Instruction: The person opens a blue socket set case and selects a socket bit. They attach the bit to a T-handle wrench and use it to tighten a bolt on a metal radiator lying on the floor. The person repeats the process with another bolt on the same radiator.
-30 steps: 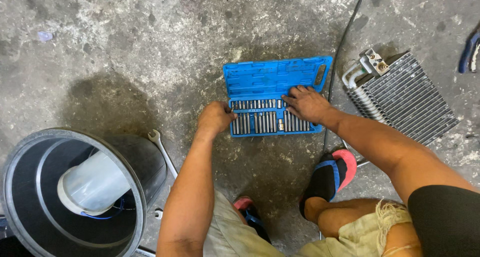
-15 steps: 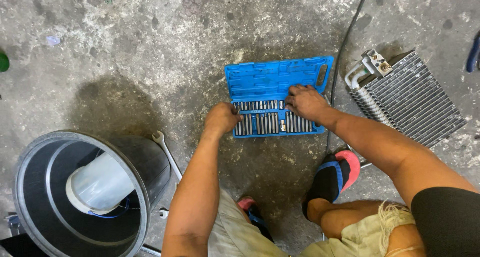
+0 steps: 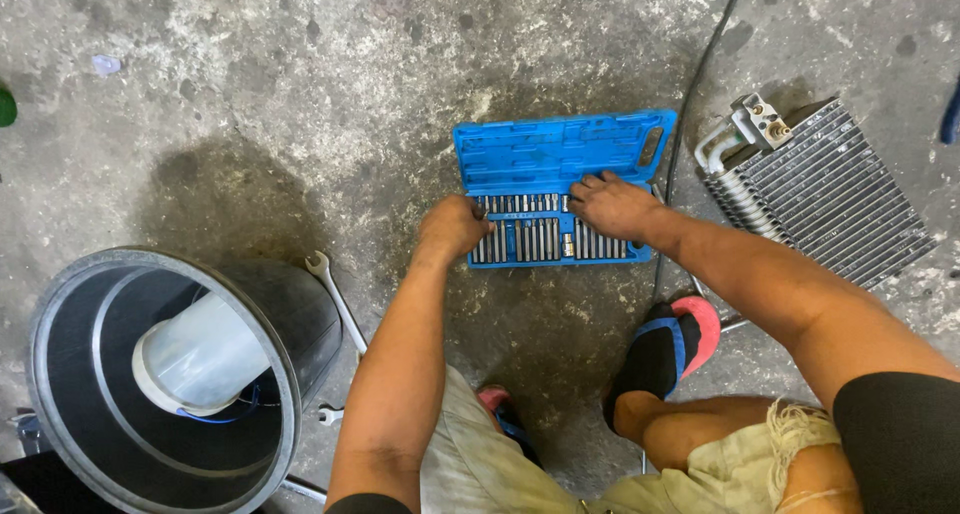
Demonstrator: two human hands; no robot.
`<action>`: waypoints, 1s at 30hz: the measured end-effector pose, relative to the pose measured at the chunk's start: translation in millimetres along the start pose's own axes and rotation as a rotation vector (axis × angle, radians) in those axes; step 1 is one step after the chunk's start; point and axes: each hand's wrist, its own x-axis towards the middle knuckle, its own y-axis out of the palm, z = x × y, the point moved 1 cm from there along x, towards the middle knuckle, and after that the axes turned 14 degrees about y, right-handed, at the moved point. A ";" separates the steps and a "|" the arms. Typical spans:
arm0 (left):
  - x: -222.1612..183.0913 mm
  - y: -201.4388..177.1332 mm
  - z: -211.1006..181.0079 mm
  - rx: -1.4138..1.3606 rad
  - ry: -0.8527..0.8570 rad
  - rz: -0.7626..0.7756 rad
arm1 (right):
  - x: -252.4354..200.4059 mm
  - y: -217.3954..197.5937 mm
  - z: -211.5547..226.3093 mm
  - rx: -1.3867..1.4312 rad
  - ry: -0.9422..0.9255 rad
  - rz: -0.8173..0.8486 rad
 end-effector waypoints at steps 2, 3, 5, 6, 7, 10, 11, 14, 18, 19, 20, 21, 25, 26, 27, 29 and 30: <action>3.5 3.5 -0.5 0.023 0.013 0.012 | 0.5 3.0 0.0 0.091 0.042 -0.061; 3.9 5.6 0.1 0.034 0.037 0.009 | -0.3 3.5 0.7 0.181 0.076 -0.114; 8.6 8.6 0.1 0.058 0.091 0.000 | -5.3 -1.2 -5.1 0.355 0.139 -0.186; 10.8 11.1 0.6 0.057 0.093 -0.004 | -11.7 -4.9 -8.9 0.444 0.170 -0.203; 12.6 13.3 1.8 0.056 0.094 -0.008 | -19.4 -10.5 -13.1 0.533 0.201 -0.220; 20.6 18.9 2.8 0.060 0.109 -0.016 | -56.4 -41.9 -34.5 0.644 0.201 -0.487; 24.0 20.8 1.7 0.063 0.118 -0.017 | -70.3 -55.9 -44.4 0.647 0.191 -0.587; 31.0 30.3 -4.9 0.061 0.156 0.018 | -117.8 -95.7 -76.9 0.646 0.253 -0.801; 36.6 40.1 -20.1 0.079 0.222 0.026 | -165.0 -126.4 -114.0 0.578 0.556 -0.765; 37.5 41.6 -24.0 0.081 0.226 0.038 | -170.3 -128.9 -120.0 0.579 0.598 -0.729; 36.5 42.8 -25.4 0.082 0.224 0.049 | -171.7 -129.1 -124.0 0.583 0.636 -0.689; 36.4 43.8 -26.9 0.077 0.226 0.048 | -170.7 -127.6 -126.9 0.547 0.668 -0.643; 39.6 48.0 -29.3 0.073 0.222 0.063 | -164.0 -113.0 -132.8 0.447 0.719 -0.535; 41.2 47.6 -29.9 0.075 0.222 0.069 | -162.0 -110.7 -135.1 0.428 0.714 -0.531; 42.0 47.1 -30.4 0.078 0.220 0.072 | -160.4 -108.9 -136.8 0.440 0.705 -0.537; 42.8 44.8 -31.0 0.080 0.214 0.070 | -156.9 -108.5 -139.6 0.460 0.679 -0.552; 42.1 44.2 -30.9 0.080 0.208 0.068 | -155.3 -108.3 -140.0 0.464 0.673 -0.545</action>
